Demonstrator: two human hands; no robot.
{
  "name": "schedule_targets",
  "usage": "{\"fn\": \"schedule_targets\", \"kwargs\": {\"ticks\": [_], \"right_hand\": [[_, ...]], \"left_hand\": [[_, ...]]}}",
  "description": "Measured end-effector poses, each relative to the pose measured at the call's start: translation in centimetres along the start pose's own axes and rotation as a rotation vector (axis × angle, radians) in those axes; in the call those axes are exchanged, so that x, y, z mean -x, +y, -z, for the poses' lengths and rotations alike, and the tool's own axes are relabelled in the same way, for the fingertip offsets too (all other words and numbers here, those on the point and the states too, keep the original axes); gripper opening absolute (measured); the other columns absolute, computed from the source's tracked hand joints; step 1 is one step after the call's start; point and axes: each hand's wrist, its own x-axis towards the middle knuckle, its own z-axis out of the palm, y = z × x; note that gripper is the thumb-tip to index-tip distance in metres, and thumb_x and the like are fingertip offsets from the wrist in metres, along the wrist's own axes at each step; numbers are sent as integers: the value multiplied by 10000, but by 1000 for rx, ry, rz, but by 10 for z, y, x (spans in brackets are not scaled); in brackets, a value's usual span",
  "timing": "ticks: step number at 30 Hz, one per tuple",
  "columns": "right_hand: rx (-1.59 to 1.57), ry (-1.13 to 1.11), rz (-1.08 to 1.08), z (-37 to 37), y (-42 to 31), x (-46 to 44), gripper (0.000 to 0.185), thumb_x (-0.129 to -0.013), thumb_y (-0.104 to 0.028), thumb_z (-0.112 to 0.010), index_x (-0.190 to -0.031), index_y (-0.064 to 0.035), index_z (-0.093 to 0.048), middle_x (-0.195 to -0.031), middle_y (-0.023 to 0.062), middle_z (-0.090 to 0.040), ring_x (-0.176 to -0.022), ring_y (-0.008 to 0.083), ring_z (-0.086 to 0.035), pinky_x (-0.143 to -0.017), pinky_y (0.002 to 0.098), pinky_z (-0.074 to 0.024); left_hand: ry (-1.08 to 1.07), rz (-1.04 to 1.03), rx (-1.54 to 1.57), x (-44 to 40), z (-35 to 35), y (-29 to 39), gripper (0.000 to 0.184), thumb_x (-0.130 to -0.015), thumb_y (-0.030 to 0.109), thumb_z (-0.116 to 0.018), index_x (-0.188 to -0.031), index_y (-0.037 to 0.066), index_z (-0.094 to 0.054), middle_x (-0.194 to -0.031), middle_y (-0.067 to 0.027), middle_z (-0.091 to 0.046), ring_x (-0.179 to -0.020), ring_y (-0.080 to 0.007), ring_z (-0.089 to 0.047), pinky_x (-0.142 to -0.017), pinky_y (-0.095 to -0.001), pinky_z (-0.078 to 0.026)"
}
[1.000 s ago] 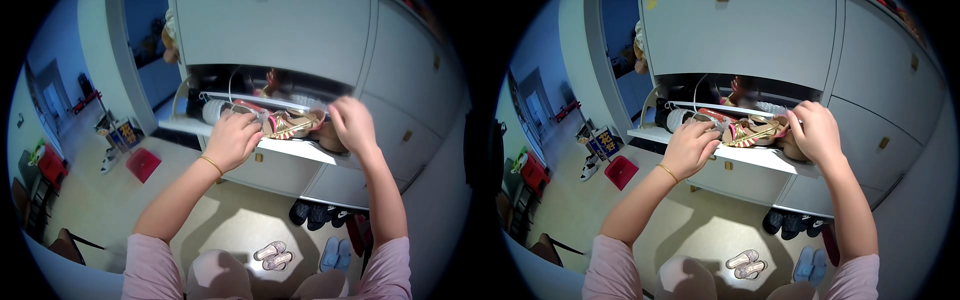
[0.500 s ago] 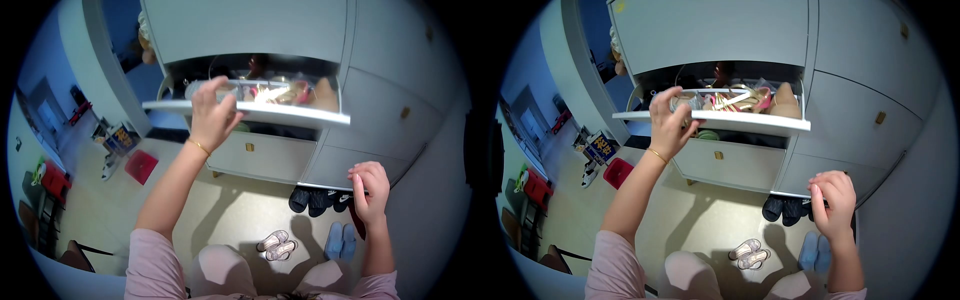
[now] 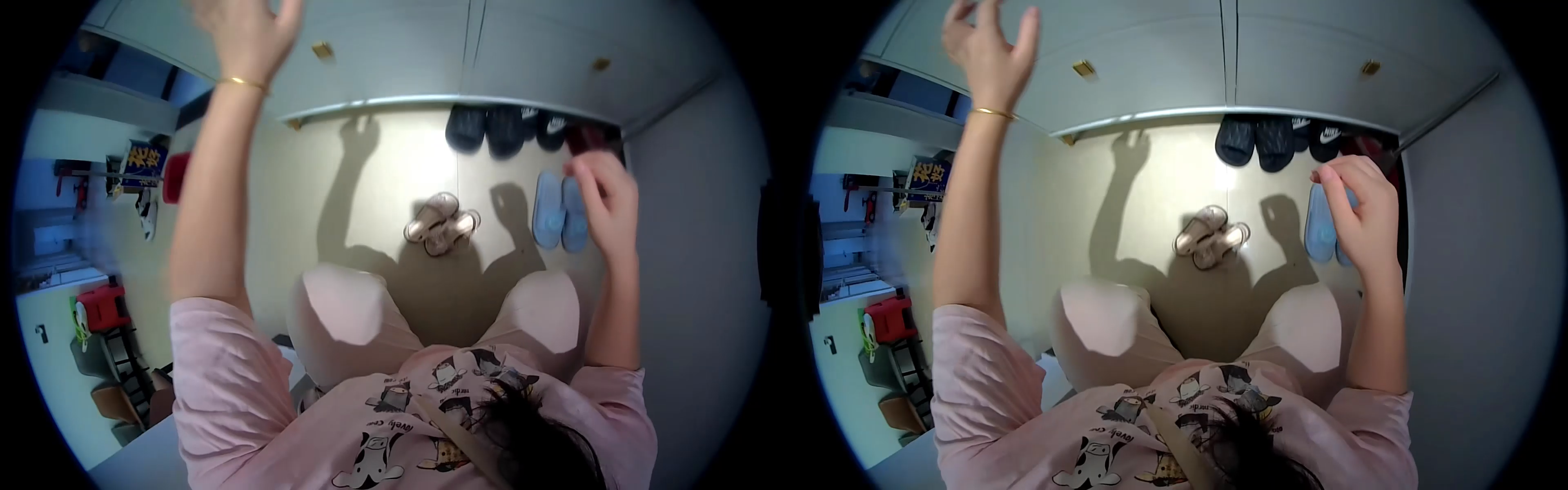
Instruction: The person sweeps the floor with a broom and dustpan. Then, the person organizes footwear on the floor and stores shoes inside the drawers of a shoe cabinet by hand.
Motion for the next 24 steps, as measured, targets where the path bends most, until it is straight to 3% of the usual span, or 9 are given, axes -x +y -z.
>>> {"fn": "schedule_targets", "kwargs": {"ticks": [4, 7, 9, 10, 15, 16, 18, 21, 24], "right_hand": [[10, -193, -108, -14, 35, 18, 184, -894, -151, -596, -853, 20, -652, -809, 119, -637, -769, 258, -596, -702, 322, -460], [36, -263, -233, -6, 60, 33, 202, -899, -186, -600, -899, 7, -660, -816, 123, -631, -763, 258, -591, -681, 324, -460], [42, -284, -277, -2, 72, 43, 207, -902, -193, -598, -916, 3, -662, -821, 124, -631, -765, 256, -591, -673, 325, -460], [62, -290, -339, 0, 77, 46, 191, -908, -170, -595, -930, 10, -654, -844, 120, -634, -776, 223, -592, -692, 306, -458], [-43, -383, -469, -10, 87, 55, 189, -899, -180, -581, -918, -17, -674, -860, 147, -656, -759, 278, -625, -670, 353, -481], [52, -455, -311, -20, 93, 58, 178, -887, -157, -571, -909, -13, -675, -866, 158, -661, -767, 289, -637, -680, 374, -494], [226, -752, -141, -48, 102, 60, 174, -865, -119, -567, -948, -16, -680, -916, 178, -670, -835, 319, -647, -711, 389, -515], [468, -1185, 188, -112, 110, 81, 185, -799, -75, -571, -931, -32, -694, -902, 173, -678, -874, 317, -657, -746, 399, -525], [457, -1213, 387, -187, 138, 126, 160, -771, -70, -572, -866, -52, -698, -905, 131, -684, -895, 274, -654, -778, 405, -514]], "left_hand": [[-214, -16, 322, 123, -72, 49, 281, -775, 207, -666, -1039, 114, -644, -1187, -208, -516, -1146, -388, -458, -938, -499, -372], [-1147, 258, 542, 220, -91, 122, 173, -802, 176, -618, -939, 78, -658, -965, -158, -657, -913, -309, -624, -874, -433, -484], [-1624, 135, 753, 311, -110, 150, 183, -844, 172, -618, -966, 63, -701, -951, -136, -691, -893, -286, -657, -837, -379, -510], [-1809, 439, 907, 351, -112, 164, 160, -834, 136, -604, -924, 50, -705, -932, -130, -699, -908, -273, -661, -849, -367, -512], [-1567, -265, 542, 399, -67, 219, 224, -796, 109, -619, -1013, 88, -672, -1045, -118, -627, -1039, -278, -610, -843, -405, -511], [-1501, -337, 482, 404, -68, 220, 244, -793, 110, -623, -1033, 91, -664, -1064, -115, -613, -1062, -279, -598, -844, -410, -509], [-1374, 182, 317, 402, -69, 217, 311, -797, 114, -634, -1106, 87, -621, -1106, -103, -560, -1122, -282, -551, -878, -402, -488], [-1504, 68, 224, 443, -76, 186, 267, -857, 188, -585, -1105, 99, -623, -1125, -97, -611, -1099, -269, -557, -949, -391, -398], [-1665, 57, 159, 441, -75, 182, 236, -890, 231, -538, -1084, 151, -647, -1052, -85, -667, -1024, -253, -600, -939, -397, -356]]}}
